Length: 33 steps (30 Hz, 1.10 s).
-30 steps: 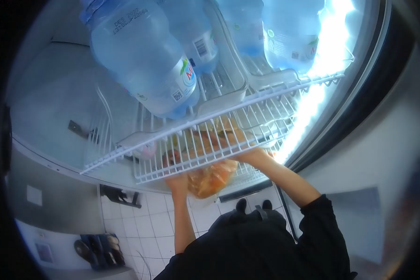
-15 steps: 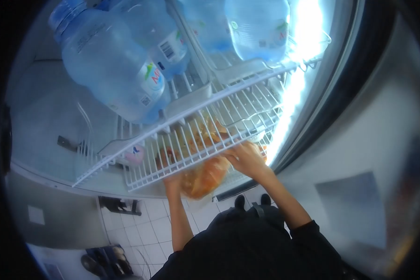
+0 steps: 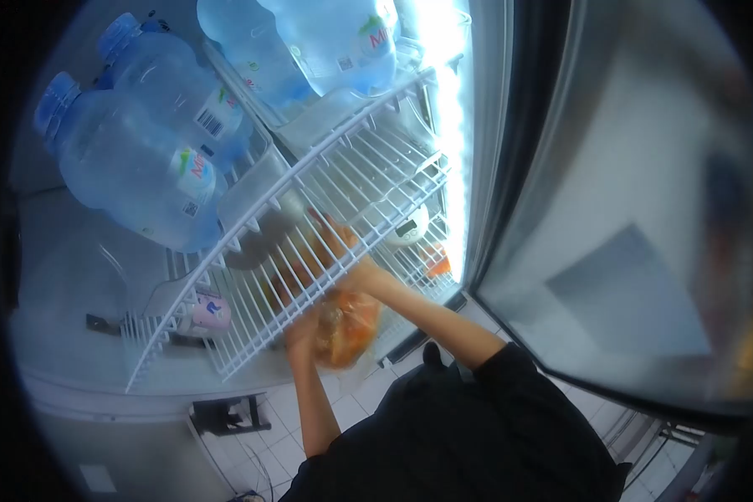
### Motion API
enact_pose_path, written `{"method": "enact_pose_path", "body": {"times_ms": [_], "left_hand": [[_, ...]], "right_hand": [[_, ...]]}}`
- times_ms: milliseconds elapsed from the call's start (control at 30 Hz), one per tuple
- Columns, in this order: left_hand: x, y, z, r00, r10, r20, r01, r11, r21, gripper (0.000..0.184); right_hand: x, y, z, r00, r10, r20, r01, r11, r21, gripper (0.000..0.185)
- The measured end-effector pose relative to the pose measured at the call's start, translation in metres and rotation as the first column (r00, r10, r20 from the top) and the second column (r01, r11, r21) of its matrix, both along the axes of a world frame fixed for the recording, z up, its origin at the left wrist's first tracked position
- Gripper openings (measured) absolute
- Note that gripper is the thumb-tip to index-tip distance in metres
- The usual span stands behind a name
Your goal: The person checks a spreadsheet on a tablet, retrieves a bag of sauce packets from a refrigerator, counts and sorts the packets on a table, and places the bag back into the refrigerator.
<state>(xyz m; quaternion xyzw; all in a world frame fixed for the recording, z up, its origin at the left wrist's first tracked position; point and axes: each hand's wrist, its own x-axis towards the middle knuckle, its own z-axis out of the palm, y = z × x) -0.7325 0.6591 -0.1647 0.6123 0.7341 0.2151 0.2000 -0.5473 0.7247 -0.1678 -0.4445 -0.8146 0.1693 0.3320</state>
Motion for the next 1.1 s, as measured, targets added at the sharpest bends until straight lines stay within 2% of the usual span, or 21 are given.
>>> {"method": "enact_pose_path", "body": {"times_ms": [33, 100, 133, 167, 233, 267, 300, 400, 500, 533, 667, 700, 733, 767, 800, 833, 900, 967, 1033, 1067, 1100], "left_hand": [[0.006, 0.003, 0.011, 0.999, 0.009, 0.049, -0.007, 0.998, -0.057, 0.068], [0.003, 0.011, 0.009, 0.999, 0.006, 0.051, -0.002, 0.996, -0.094, 0.067], [0.000, 0.015, 0.007, 0.999, 0.002, 0.045, 0.002, 0.994, -0.106, 0.066], [-0.005, 0.020, 0.003, 0.999, -0.005, 0.038, 0.009, 0.993, -0.116, 0.066], [-0.013, 0.027, 0.000, 1.000, -0.016, 0.026, 0.019, 0.991, -0.132, 0.065], [-0.015, 0.029, -0.002, 0.999, -0.023, 0.025, 0.027, 0.990, -0.140, 0.064], [-0.018, 0.030, -0.004, 0.999, -0.029, 0.022, 0.032, 0.988, -0.150, 0.064], [-0.026, 0.031, -0.014, 0.999, -0.047, 0.010, 0.048, 0.982, -0.181, 0.062], [-0.036, 0.022, -0.027, 0.998, -0.058, -0.004, 0.056, 0.975, -0.213, 0.061], [-0.038, 0.021, -0.031, 0.998, -0.060, -0.010, 0.057, 0.973, -0.222, 0.061], [-0.036, 0.012, -0.030, 0.998, -0.068, 0.017, 0.070, 0.967, -0.244, 0.060], [-0.033, 0.014, -0.024, 0.994, -0.063, 0.090, 0.085, 0.962, -0.260, 0.059], [-0.029, 0.010, -0.019, 0.998, -0.001, -0.064, -0.016, 0.965, -0.263, 0.051], [-0.026, 0.006, -0.012, 0.999, -0.025, -0.022, 0.022, 0.986, -0.163, 0.047], [-0.018, 0.000, -0.004, 0.998, -0.059, 0.022, 0.060, 0.996, -0.058, 0.043], [0.003, 0.003, 0.022, 0.992, -0.053, 0.110, 0.056, 0.998, -0.016, 0.027], [0.038, 0.002, 0.056, 0.972, -0.056, 0.226, 0.024, 0.990, 0.141, 0.001], [0.050, -0.004, 0.079, 0.954, -0.109, 0.281, 0.091, 0.993, 0.078, 0.012], [0.043, 0.000, 0.069, 0.842, -0.327, 0.430, 0.294, 0.945, 0.143, 0.019], [0.050, -0.010, 0.081, 0.849, -0.435, 0.300, 0.384, 0.898, 0.214, 0.021], [0.046, -0.010, 0.070, 0.790, -0.541, 0.289, 0.464, 0.835, 0.294, 0.020]], "right_hand": [[0.002, -0.007, -0.001, 0.997, -0.028, -0.078, 0.029, 1.000, 0.012, 0.045], [0.010, -0.041, 0.006, 0.922, -0.151, -0.357, 0.182, 0.982, 0.057, 0.044], [0.016, -0.061, 0.010, 0.845, -0.209, -0.492, 0.274, 0.960, 0.064, 0.044], [0.024, -0.087, 0.016, 0.704, -0.335, -0.627, 0.361, 0.928, -0.090, 0.042], [0.047, -0.118, -0.025, 0.623, -0.473, -0.623, 0.586, 0.810, -0.028, 0.049], [0.056, -0.128, -0.051, 0.445, -0.633, -0.633, 0.655, 0.712, -0.251, 0.050], [0.064, -0.129, -0.080, 0.250, -0.767, -0.591, 0.669, 0.578, -0.467, 0.052], [0.082, -0.094, -0.166, 0.352, -0.891, -0.287, 0.849, 0.433, -0.303, 0.057], [0.078, -0.052, -0.183, 0.304, -0.952, -0.034, 0.892, 0.297, -0.341, 0.055], [0.075, -0.045, -0.173, 0.283, -0.959, 0.027, 0.873, 0.246, -0.422, 0.051], [0.084, -0.030, -0.178, 0.139, -0.989, 0.048, 0.930, 0.114, -0.350, 0.040], [0.084, -0.034, -0.182, 0.138, -0.989, -0.056, 0.951, 0.148, -0.271, 0.035], [0.083, -0.040, -0.183, 0.179, -0.981, -0.078, 0.910, 0.195, -0.367, 0.034], [0.084, -0.047, -0.179, 0.214, -0.971, -0.107, 0.858, 0.239, -0.454, 0.032], [0.085, -0.053, -0.195, 0.236, -0.954, -0.183, 0.873, 0.291, -0.391, 0.029], [0.079, -0.063, -0.186, 0.132, -0.947, -0.293, 0.828, 0.268, -0.493, 0.027], [0.065, -0.096, -0.145, -0.147, -0.936, -0.320, 0.502, 0.208, -0.839, 0.028], [0.034, -0.138, -0.077, -0.233, -0.905, -0.357, 0.404, 0.243, -0.882, 0.027], [-0.001, -0.154, -0.059, -0.237, -0.817, -0.526, 0.438, 0.393, -0.808, 0.024], [-0.010, -0.158, -0.046, -0.152, -0.729, -0.668, 0.524, 0.514, -0.679, 0.026], [-0.018, -0.160, -0.035, -0.054, -0.619, -0.783, 0.587, 0.614, -0.527, 0.029]]}}
